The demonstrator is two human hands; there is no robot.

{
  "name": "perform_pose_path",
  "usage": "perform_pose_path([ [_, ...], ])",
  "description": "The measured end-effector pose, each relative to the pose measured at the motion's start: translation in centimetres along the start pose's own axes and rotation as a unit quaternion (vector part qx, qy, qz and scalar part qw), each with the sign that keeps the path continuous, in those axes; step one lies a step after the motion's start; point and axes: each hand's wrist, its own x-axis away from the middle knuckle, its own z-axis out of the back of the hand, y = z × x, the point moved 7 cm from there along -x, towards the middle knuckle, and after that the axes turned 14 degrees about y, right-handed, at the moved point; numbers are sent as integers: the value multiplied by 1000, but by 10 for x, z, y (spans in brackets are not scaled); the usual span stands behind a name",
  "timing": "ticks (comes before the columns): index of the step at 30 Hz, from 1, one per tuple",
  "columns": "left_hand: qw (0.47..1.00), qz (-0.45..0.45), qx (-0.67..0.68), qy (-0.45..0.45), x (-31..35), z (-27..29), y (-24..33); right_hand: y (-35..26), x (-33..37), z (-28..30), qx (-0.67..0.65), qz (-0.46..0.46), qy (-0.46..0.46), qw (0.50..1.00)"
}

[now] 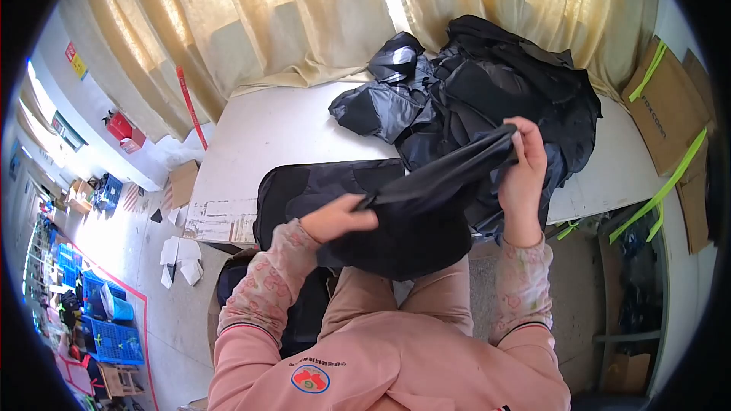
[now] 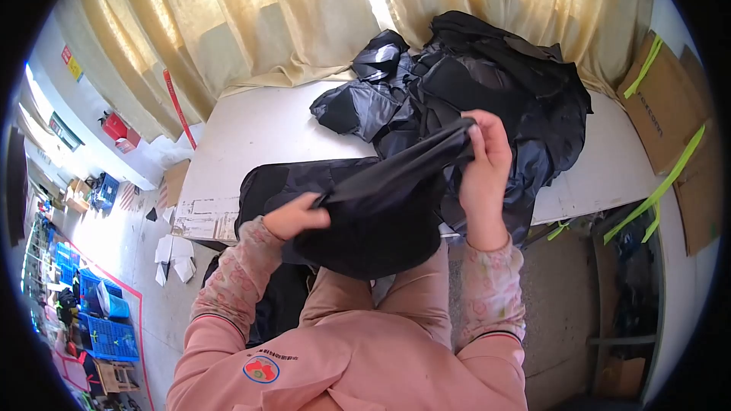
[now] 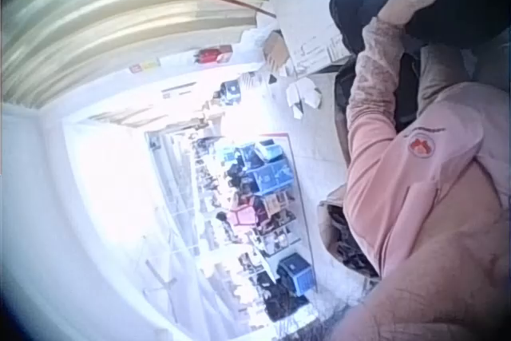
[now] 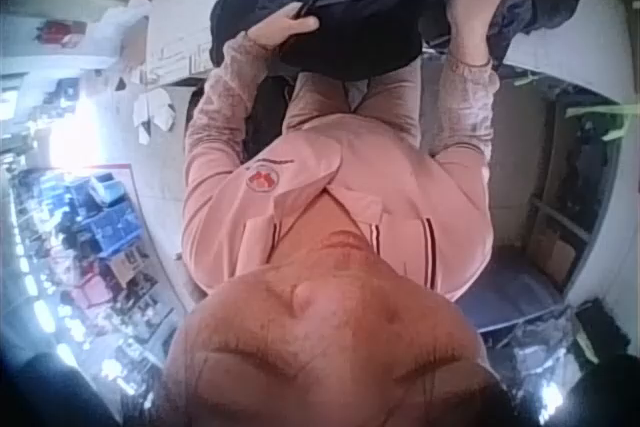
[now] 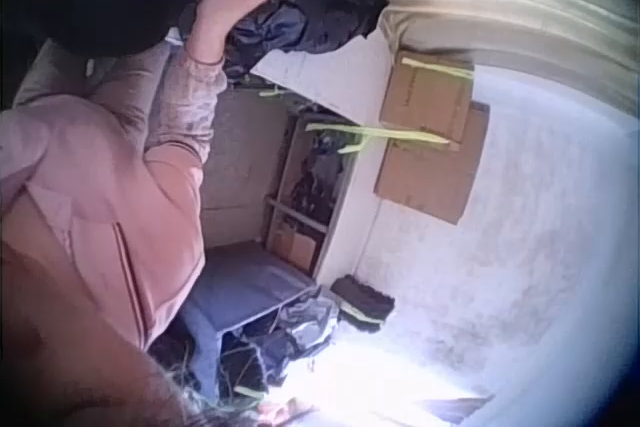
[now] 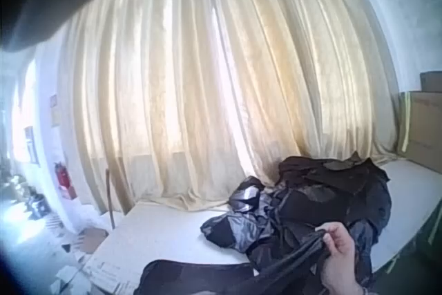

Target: Inspecting and sorting black fabric parts for manufacturing.

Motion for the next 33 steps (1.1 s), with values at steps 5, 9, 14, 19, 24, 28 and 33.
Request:
perform_pose_path([
  [5,982,59,2,-179,24,-61,11,12,18,-64,153,269,-176,935],
  [9,948,-23,317,22,22,-24,10,83,30,-71,445,263,-393,760],
  [14,883,22,461,83,10,-6,2,-58,35,-52,138,142,-108,974],
  [19,874,-19,466,138,-1,-24,27,-65,124,-97,290,421,-264,818],
  [24,900,-132,290,297,1,14,34,-49,110,-85,237,361,-257,865],
  [28,845,-65,495,188,16,25,50,-55,91,-74,234,339,-294,862],
  [33,901,-165,384,118,22,39,53,-70,83,-78,252,362,-328,835],
])
